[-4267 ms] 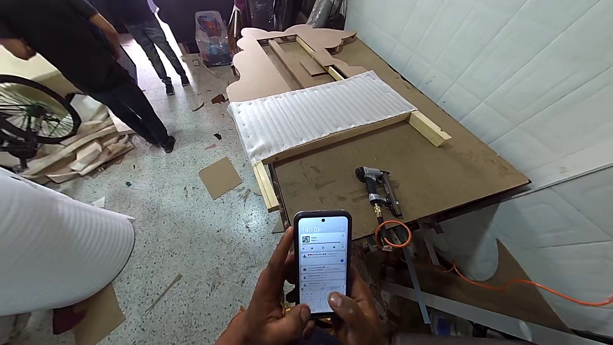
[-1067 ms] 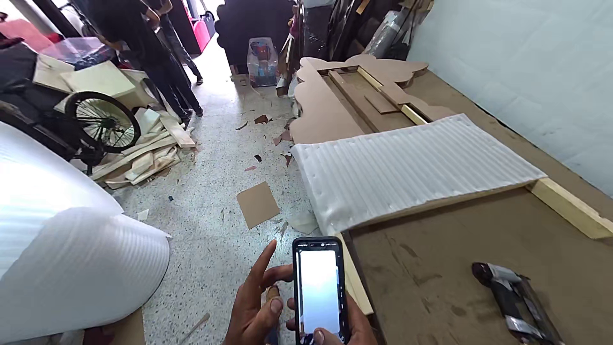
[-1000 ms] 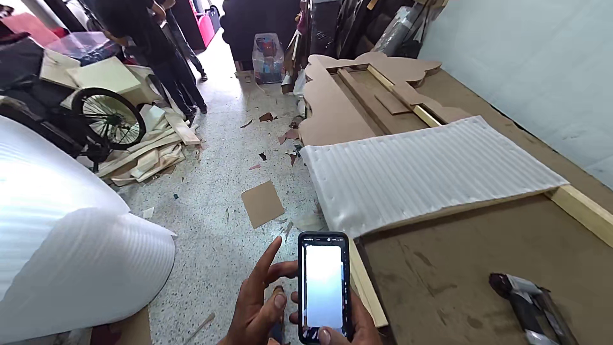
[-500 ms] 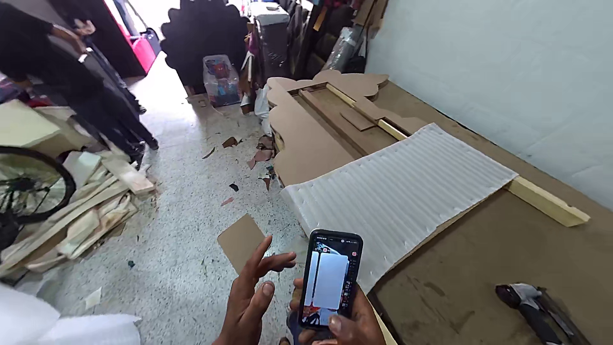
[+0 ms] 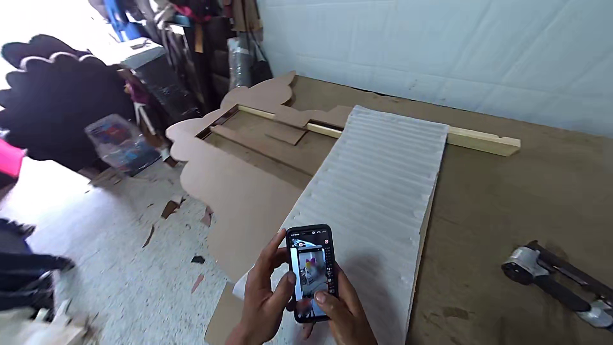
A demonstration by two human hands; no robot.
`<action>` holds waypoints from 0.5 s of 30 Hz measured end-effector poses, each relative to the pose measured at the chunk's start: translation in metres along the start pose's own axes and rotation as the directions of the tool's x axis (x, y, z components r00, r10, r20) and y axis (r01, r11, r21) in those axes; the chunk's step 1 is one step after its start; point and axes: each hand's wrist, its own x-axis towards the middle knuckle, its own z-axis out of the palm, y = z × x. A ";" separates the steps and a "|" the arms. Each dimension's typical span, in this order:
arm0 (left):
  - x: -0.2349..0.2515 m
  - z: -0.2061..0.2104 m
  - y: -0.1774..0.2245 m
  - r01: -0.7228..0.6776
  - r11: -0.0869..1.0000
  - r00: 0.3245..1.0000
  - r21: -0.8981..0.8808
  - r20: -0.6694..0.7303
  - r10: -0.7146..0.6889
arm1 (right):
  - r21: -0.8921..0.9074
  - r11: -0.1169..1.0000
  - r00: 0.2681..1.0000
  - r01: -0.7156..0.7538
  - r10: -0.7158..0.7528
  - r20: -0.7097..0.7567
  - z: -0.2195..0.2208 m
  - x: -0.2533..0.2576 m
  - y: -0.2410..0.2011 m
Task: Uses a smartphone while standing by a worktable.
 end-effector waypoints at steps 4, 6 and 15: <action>0.075 0.023 -0.061 -0.043 0.994 0.999 -0.098 0.029 0.046 | -0.111 0.987 0.985 0.112 -0.125 -0.121 -0.044 0.056 -0.010; 0.109 0.036 -0.097 -0.056 0.978 0.993 -0.200 0.090 0.075 | -0.176 0.965 0.961 0.192 -0.222 -0.166 -0.077 0.083 -0.013; 0.204 0.133 -0.261 0.048 0.845 0.998 -0.533 0.069 -0.013 | -0.442 0.826 0.750 0.350 -0.530 -0.396 -0.200 0.168 0.011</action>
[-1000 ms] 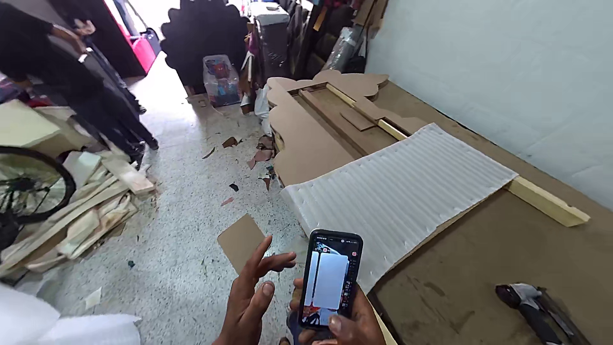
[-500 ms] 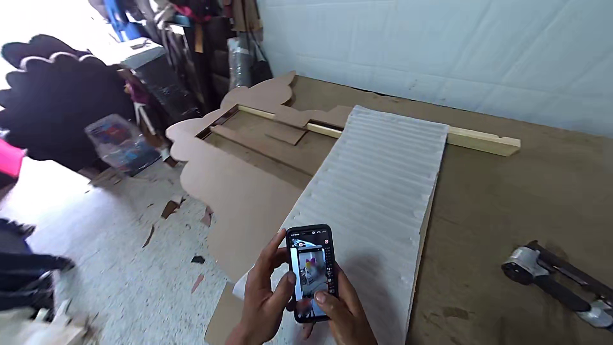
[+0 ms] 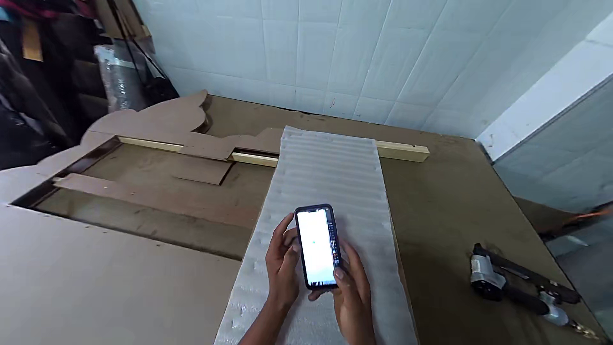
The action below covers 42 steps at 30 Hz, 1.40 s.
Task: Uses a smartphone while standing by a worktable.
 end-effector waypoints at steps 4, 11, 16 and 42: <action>0.020 0.001 -0.040 0.045 0.996 0.999 -0.080 0.018 -0.043 | -0.062 0.997 0.994 0.039 -0.045 -0.099 -0.012 0.022 0.025; 0.020 0.008 -0.047 0.106 0.991 0.991 -0.075 0.086 -0.100 | -0.061 0.995 0.988 0.075 -0.083 -0.129 -0.026 0.020 0.029; 0.023 0.002 -0.047 0.117 0.992 0.987 -0.054 0.117 -0.110 | -0.045 0.994 0.988 0.102 -0.106 -0.116 -0.024 0.020 0.035; 0.027 0.001 -0.047 0.206 0.972 0.970 -0.108 0.154 -0.189 | -0.031 0.994 0.989 0.103 -0.105 -0.106 -0.025 0.023 0.037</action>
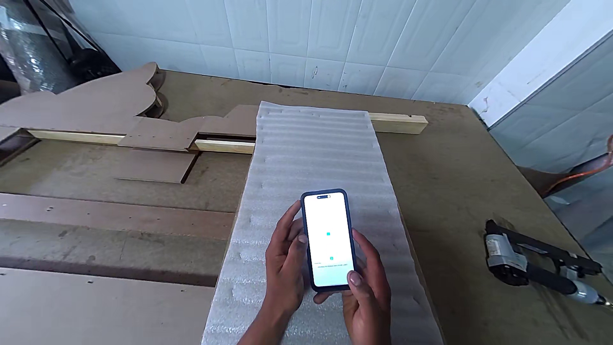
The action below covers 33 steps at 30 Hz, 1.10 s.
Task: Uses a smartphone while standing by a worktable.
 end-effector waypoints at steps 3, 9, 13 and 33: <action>0.000 0.000 0.000 0.011 1.000 1.000 -0.008 0.007 -0.011 | 0.034 0.999 1.000 -0.018 0.018 0.000 -0.001 0.001 0.000; -0.003 -0.001 -0.001 0.062 0.998 0.996 -0.032 0.063 -0.060 | 0.232 0.964 0.990 -0.128 0.112 0.082 -0.011 -0.002 0.004; -0.005 0.001 0.000 0.087 0.994 0.993 -0.062 0.087 -0.081 | 0.278 0.948 0.986 -0.154 0.130 0.104 -0.016 -0.002 0.006; -0.039 -0.222 0.168 0.077 -0.295 0.983 0.952 -0.122 -0.136 | 0.262 0.945 0.978 -0.197 0.171 0.117 -0.018 0.009 0.023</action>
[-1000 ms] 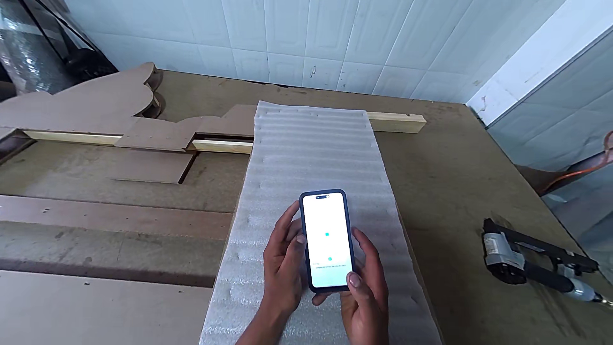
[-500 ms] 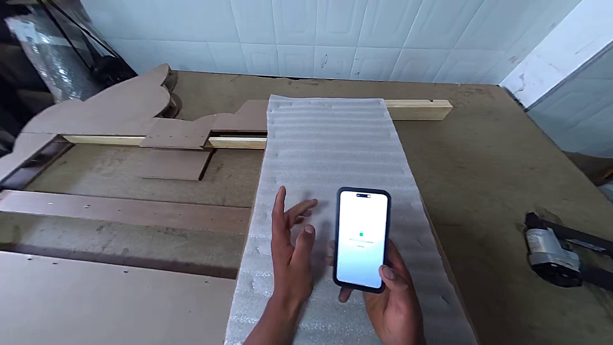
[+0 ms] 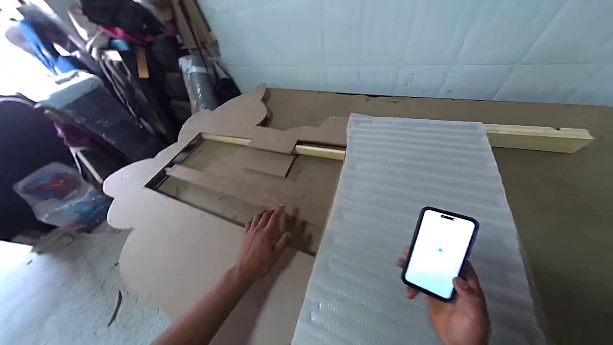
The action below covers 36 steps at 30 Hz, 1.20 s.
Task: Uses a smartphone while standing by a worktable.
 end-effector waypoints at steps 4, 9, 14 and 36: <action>-0.070 0.032 -0.023 0.017 1.000 1.000 0.023 -0.003 -0.017 | -0.053 0.999 0.999 -0.003 0.001 -0.049 0.019 -0.022 -0.013; -0.066 0.049 -0.037 0.005 0.999 1.000 0.047 -0.028 -0.003 | -0.022 0.999 0.994 -0.041 0.038 -0.104 0.042 -0.094 -0.044; -0.064 0.055 -0.039 0.004 0.999 1.000 -0.038 -0.030 -0.005 | 0.025 0.996 0.978 -0.089 0.093 -0.187 0.038 -0.179 -0.068; -0.059 0.049 -0.040 0.032 0.999 0.997 -0.009 0.069 -0.031 | 0.138 0.977 0.953 -0.165 0.194 -0.232 0.017 -0.221 -0.071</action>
